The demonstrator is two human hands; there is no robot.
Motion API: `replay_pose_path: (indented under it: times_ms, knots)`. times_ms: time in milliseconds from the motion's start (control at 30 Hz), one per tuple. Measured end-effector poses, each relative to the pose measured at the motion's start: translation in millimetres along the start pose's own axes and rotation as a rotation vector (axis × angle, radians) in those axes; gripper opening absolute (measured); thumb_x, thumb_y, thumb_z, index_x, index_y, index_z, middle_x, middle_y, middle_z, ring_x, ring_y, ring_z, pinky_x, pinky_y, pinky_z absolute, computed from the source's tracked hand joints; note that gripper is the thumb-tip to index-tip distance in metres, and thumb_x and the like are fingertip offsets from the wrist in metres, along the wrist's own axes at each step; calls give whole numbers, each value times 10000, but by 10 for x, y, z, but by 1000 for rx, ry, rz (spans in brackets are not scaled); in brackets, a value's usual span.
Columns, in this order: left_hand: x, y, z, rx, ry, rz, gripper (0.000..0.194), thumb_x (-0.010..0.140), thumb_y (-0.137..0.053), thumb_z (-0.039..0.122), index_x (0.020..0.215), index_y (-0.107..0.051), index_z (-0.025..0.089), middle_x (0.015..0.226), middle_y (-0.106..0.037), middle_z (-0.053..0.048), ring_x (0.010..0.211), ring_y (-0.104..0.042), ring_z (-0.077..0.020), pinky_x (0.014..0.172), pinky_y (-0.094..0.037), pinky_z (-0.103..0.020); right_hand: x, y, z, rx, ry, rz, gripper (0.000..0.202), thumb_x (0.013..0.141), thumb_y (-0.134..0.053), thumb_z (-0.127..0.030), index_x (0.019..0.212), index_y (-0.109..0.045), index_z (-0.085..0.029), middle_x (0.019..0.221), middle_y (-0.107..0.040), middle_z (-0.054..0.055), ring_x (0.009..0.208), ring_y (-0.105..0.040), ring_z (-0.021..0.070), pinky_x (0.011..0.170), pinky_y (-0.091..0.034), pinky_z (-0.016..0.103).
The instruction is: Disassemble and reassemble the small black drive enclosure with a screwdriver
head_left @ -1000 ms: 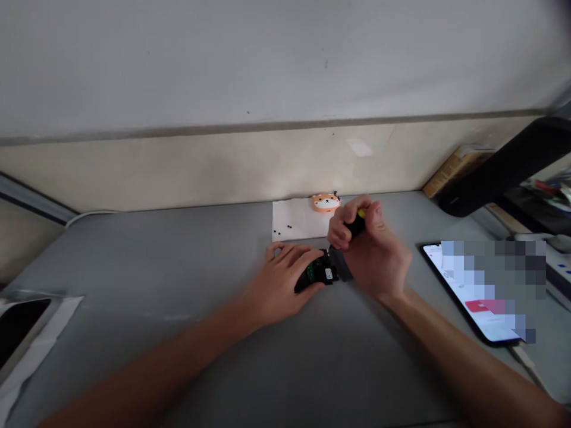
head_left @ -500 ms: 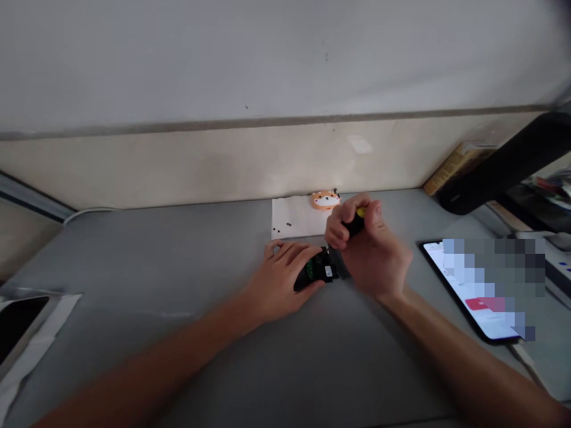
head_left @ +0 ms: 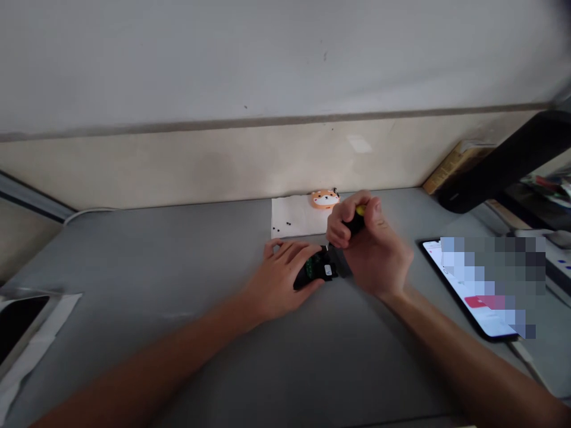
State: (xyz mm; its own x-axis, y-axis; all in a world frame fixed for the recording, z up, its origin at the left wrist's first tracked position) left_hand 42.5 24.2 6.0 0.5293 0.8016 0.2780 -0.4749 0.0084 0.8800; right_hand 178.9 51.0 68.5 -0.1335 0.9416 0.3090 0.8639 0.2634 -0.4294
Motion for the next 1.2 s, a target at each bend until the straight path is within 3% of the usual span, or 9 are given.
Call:
replay_pose_path:
  times_ms: [500, 767, 1200]
  knots:
    - [0, 11, 0, -24, 6, -13, 412, 985, -614, 400, 1361, -535, 251, 1342, -673, -85, 1261, -603, -294, 1145, -365, -519, -5, 5, 4, -1, 3, -4, 375, 954, -610, -557, 767, -557, -236, 672, -415, -13, 587, -379, 138, 542, -393, 289]
    - [-1, 10, 1, -23, 5, -10, 434, 981, -631, 401, 1370, -529, 238, 1342, -670, -86, 1251, -608, -301, 1137, -376, -527, 11, -6, -10, 50, -7, 33, 377, 916, -674, -532, 737, -552, -224, 697, -402, -15, 580, -355, 122, 521, -335, 278]
    - [-3, 14, 9, -2, -21, 14, 397, 991, -611, 396, 1341, -531, 228, 1308, -688, -90, 1221, -626, -298, 1113, -382, -519, -1, -37, -15, 52, -5, -37, 363, 933, -659, -510, 742, -570, -214, 686, -412, -13, 593, -379, 123, 550, -348, 283]
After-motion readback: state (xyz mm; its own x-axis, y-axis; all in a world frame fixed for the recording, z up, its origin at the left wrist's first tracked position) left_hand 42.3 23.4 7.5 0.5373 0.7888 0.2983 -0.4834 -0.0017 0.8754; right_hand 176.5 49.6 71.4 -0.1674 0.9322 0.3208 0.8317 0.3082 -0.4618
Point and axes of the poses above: each hand's wrist, its own x-axis towards the middle knuckle, its own y-axis out of the back of the hand, z = x × y, the point moved 5 cm from there along x, towards the middle knuckle
